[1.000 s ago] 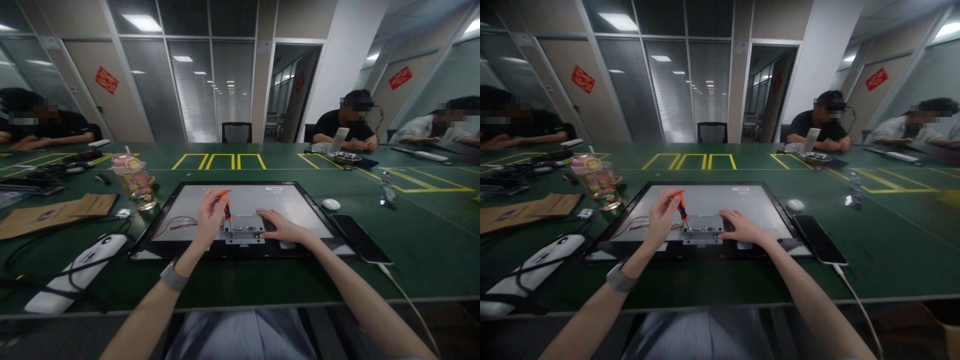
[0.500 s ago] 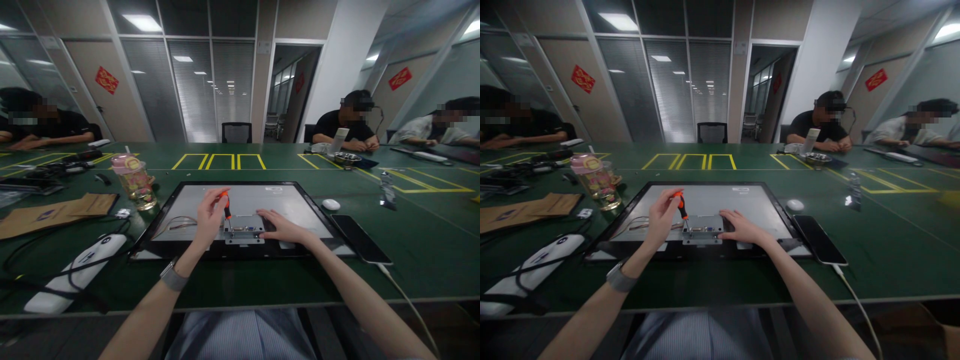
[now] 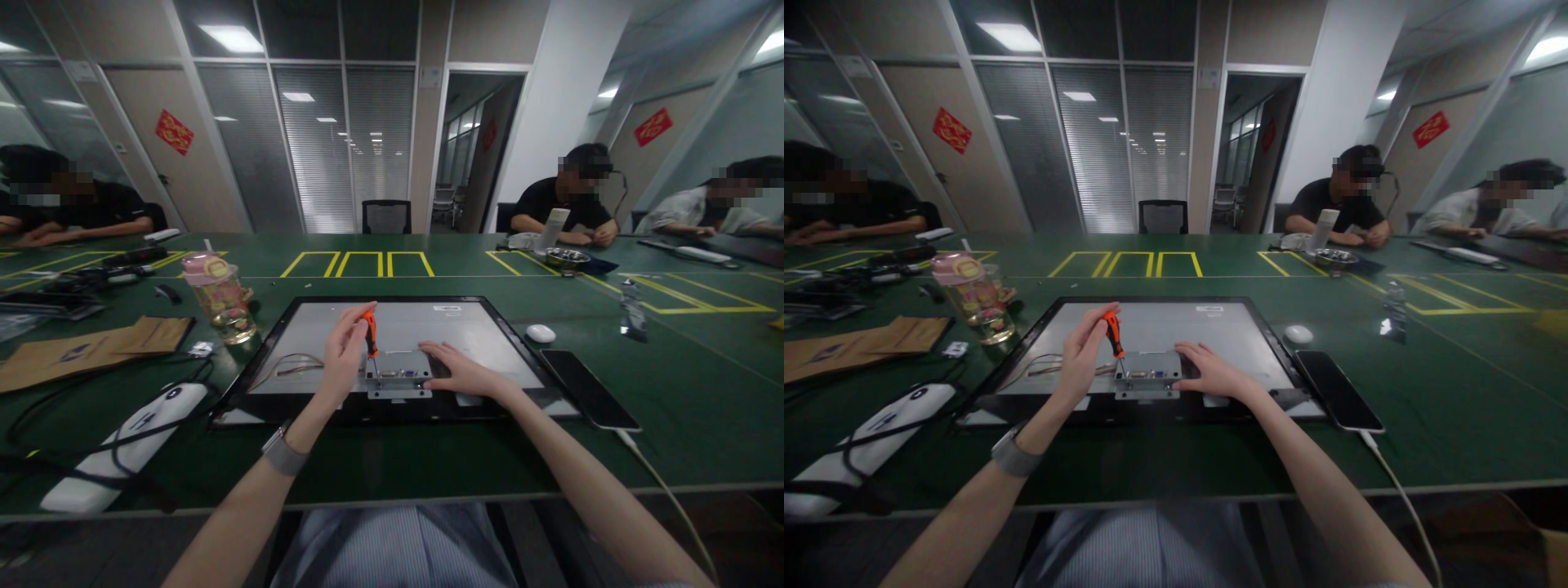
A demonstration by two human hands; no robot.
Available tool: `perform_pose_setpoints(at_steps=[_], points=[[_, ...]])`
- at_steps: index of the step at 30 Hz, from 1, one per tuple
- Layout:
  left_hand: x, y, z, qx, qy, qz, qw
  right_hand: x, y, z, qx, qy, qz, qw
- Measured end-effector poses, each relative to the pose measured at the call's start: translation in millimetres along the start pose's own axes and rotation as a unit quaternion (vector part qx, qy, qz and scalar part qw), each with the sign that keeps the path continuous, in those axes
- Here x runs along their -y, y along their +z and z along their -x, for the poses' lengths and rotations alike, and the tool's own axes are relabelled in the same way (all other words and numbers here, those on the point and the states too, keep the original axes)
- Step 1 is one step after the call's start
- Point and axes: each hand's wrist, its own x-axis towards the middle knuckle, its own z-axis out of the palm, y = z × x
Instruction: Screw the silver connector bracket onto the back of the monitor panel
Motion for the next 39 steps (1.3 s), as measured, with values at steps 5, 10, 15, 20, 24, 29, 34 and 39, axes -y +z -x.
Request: perform_pose_setpoints(at_steps=[5, 10, 15, 20, 24, 29, 34, 39], points=[[-0.4, 0.2, 1.0, -0.001, -0.020, 0.034, 0.999, 3.9, -2.5, 0.9, 0.004, 0.005, 0.001, 1.000], [3.9, -0.4, -1.1, -0.013, 0.011, -0.003, 1.000, 3.8, -2.6, 0.8, 0.004, 0.004, -0.007, 1.000], [1.5, -0.5, -1.8, -0.020, 0.011, -0.027, 0.999, 1.7, -1.5, 0.5, 0.001, 0.000, -0.005, 1.000], [0.5, 0.0, 0.1, -0.010, -0.014, 0.016, 1.000, 1.1, -1.2, 0.3, 0.001, 0.000, -0.002, 1.000], [1.1, 0.2, -0.2, -0.023, 0.007, -0.009, 1.000, 1.4, -1.6, 0.4, 0.008, 0.002, 0.002, 1.000], [-2.1, -0.4, -0.6, -0.024, 0.024, -0.020, 0.999, 1.5, -1.8, 0.8, 0.003, 0.007, -0.004, 1.000], [-0.7, -0.9, 0.6, -0.014, -0.010, 0.012, 1.000, 1.9, -1.7, 0.9, 0.005, 0.004, 0.001, 1.000], [3.3, -0.8, 0.2, -0.022, 0.015, -0.011, 1.000, 3.5, -2.4, 1.3, 0.002, 0.005, 0.001, 1.000]])
